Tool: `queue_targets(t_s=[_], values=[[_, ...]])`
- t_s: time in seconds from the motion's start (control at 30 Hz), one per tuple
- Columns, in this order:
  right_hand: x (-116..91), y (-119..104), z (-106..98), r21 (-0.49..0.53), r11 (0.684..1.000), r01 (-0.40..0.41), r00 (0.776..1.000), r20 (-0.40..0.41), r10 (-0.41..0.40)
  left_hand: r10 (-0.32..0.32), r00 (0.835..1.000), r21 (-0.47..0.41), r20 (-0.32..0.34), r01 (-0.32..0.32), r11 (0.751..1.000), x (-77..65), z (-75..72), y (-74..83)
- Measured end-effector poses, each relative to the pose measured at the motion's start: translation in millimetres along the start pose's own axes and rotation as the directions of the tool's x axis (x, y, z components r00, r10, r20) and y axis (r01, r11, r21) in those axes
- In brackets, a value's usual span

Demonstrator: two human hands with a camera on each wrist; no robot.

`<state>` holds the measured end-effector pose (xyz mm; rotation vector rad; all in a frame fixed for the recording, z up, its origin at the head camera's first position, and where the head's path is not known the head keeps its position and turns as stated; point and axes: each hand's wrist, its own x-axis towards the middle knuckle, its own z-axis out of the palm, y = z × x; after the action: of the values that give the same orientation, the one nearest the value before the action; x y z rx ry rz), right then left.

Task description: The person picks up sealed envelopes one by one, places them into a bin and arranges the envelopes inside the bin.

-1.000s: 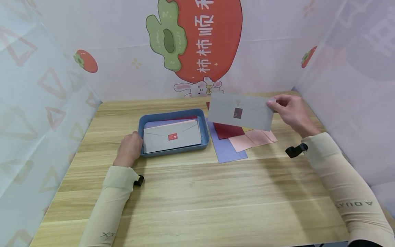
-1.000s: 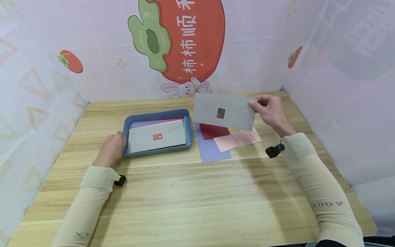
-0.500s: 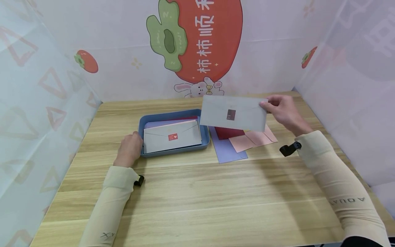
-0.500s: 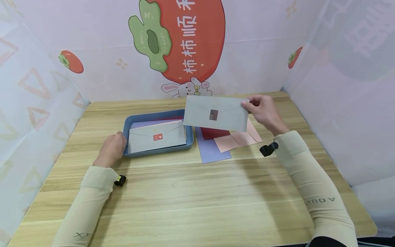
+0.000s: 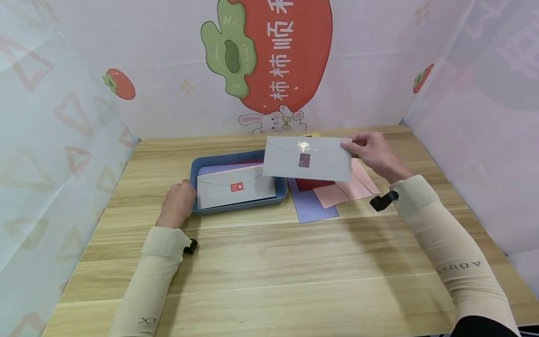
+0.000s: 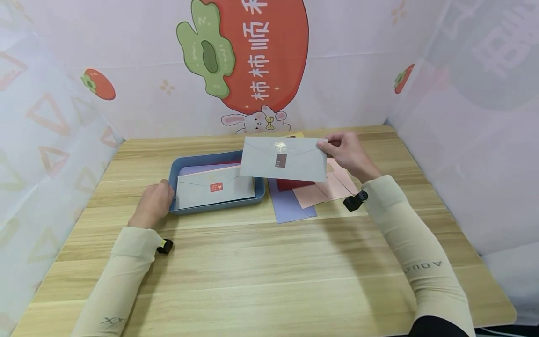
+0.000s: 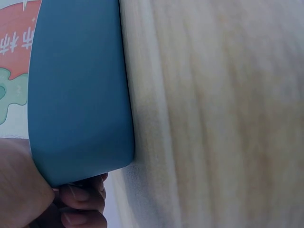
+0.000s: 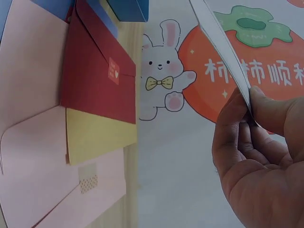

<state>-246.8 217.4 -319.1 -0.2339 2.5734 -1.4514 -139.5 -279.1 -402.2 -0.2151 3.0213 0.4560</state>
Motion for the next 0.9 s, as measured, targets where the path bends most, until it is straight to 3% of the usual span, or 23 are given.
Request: queue_targets(t_s=[0.33, 0.9], values=[[9.3, -4.8, 14.4, 0.05, 0.999, -0.016, 0.999, 0.037, 0.014, -0.011, 1.0, -0.003, -0.001, 0.011, 1.0, -0.3, 0.3, -0.5], [24.6, -15.5, 45.7, 0.043, 0.999, -0.026, 0.996, 0.086, 0.022, -0.003, 1.0, 0.009, -0.005, 0.003, 1.0, -1.8, 0.7, 0.3]])
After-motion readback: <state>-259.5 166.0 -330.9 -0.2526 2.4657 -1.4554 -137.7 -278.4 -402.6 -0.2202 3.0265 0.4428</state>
